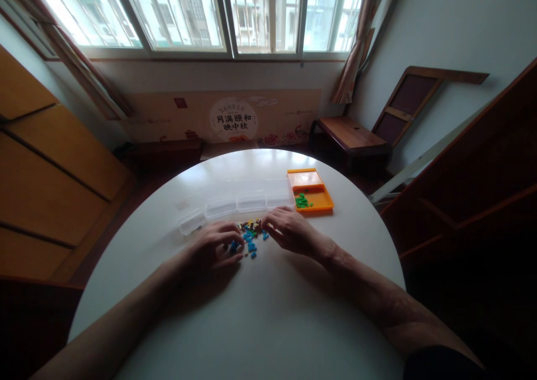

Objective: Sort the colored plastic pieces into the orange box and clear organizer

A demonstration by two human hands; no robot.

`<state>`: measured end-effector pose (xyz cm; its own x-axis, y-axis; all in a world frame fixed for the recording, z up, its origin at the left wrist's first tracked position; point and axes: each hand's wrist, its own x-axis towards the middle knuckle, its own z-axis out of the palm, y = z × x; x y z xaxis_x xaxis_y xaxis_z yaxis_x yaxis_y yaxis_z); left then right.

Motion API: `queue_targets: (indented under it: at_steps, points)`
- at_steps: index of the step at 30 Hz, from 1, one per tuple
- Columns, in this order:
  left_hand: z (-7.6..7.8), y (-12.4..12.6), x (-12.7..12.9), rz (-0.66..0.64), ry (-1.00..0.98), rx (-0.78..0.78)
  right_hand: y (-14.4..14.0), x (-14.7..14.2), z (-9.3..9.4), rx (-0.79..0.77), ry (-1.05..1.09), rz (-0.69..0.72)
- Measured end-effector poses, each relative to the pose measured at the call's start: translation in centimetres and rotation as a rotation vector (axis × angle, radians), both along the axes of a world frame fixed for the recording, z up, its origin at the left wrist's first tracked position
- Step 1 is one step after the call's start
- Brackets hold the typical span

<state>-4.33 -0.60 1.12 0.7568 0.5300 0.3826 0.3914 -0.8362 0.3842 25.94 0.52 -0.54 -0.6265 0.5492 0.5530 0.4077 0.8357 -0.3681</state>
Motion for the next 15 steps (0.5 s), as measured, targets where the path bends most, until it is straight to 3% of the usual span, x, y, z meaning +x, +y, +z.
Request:
queue_targets:
  at_steps: [7,15]
  points:
    - [-0.6,0.3,-0.4,0.024,-0.020,0.049,1.8,4.0,2.0,0.005,0.048,-0.305]
    - [-1.2,0.6,-0.6,0.042,-0.028,0.103,4.5,8.7,0.1,0.013,-0.135,-0.641]
